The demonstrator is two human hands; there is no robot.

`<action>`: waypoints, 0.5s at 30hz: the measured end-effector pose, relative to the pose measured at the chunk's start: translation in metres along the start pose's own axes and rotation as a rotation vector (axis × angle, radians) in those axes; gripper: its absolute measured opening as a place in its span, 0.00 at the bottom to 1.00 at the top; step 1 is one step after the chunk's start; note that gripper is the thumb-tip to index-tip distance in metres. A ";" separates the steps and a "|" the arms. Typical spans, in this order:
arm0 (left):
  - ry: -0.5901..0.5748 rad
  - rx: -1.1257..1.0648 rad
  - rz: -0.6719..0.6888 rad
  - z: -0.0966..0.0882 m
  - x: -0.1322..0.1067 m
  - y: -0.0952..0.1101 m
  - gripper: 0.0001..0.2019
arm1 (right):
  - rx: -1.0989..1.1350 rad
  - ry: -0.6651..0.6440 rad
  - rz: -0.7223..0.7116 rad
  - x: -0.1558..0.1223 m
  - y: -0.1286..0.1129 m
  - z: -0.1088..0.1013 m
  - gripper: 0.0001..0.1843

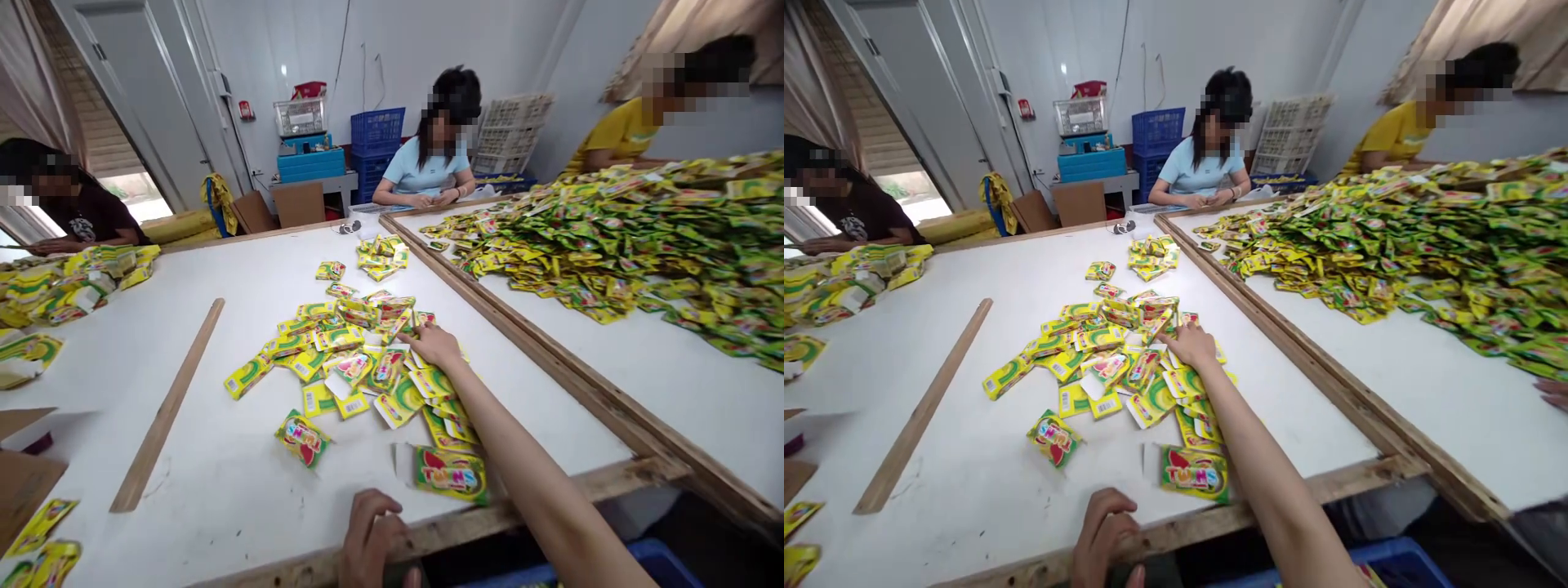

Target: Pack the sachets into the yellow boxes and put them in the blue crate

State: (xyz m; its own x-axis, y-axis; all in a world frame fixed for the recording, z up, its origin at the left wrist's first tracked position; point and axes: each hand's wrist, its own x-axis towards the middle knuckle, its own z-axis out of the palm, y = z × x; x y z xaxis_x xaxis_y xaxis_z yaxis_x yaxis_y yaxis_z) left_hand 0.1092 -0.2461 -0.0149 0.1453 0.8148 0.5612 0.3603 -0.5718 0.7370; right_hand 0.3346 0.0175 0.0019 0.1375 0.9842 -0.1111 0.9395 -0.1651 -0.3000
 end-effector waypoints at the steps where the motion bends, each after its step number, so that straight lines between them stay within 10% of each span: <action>1: -0.024 0.003 0.004 -0.003 0.001 0.003 0.07 | 0.010 0.005 -0.005 -0.009 -0.014 0.003 0.41; 8: -0.183 0.174 -0.041 -0.016 0.001 0.015 0.14 | 0.130 0.018 -0.020 -0.069 -0.085 0.017 0.36; 15: -0.097 0.244 -0.110 -0.027 0.000 0.012 0.10 | 0.271 -0.064 -0.157 -0.109 -0.066 -0.012 0.24</action>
State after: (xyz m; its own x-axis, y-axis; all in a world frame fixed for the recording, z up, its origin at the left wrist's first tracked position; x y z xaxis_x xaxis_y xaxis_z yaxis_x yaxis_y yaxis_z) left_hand 0.0884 -0.2552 0.0041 0.1760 0.8829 0.4353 0.5879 -0.4490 0.6728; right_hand 0.2613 -0.0785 0.0453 -0.0307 0.9945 -0.1004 0.8290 -0.0308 -0.5585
